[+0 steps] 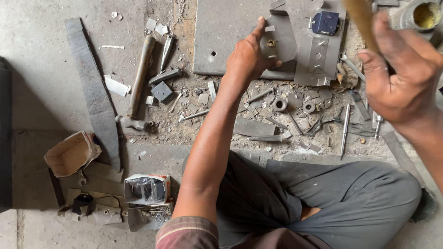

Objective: The person sits on the floor and uses a hammer to tap a metal pin into a lock mechanism mounted on a metal plate. They repeatedly adjust the plate and hammer the pin to secure it, then inspect the assembly.

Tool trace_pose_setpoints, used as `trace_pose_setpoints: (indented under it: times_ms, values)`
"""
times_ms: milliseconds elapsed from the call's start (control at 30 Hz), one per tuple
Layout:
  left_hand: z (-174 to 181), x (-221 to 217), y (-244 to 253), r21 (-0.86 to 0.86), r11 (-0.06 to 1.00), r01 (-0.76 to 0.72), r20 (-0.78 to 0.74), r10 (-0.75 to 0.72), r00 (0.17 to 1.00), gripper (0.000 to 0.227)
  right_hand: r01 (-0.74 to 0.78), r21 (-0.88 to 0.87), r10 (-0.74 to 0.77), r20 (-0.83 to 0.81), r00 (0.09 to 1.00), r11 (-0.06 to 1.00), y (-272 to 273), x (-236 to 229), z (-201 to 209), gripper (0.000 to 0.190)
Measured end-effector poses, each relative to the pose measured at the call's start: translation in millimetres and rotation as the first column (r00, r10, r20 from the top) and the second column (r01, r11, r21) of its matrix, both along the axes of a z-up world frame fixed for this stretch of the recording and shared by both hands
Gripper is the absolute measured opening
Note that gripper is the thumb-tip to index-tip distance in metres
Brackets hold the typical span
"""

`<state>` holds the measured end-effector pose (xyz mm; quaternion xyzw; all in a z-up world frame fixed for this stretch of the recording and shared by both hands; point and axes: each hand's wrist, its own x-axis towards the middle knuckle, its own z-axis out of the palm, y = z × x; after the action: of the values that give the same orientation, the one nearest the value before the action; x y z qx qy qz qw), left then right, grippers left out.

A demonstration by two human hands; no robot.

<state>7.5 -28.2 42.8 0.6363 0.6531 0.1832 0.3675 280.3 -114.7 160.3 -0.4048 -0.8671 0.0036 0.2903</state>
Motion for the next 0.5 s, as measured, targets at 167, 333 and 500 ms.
trace_pose_setpoints:
  times_ms: [167,333,500]
  values:
    - [4.8,-1.3,-3.2,-0.031,0.999,0.010,-0.011,-0.010,1.000,0.122,0.200,-0.288,-0.046,0.465,0.884,0.936,12.0,-15.1,-25.3,0.067]
    - [-0.2,-2.4,-2.9,0.014,1.000,0.002,-0.002,-0.002,1.000,0.123,0.105,-0.135,-0.092,0.099,0.991,0.985,10.1,4.4,-6.0,0.061]
    - [4.4,-0.1,-1.9,-0.028,0.999,0.015,-0.031,-0.016,0.999,0.124,0.005,-0.183,0.021,0.140,0.990,0.983,14.5,-1.0,-33.8,0.061]
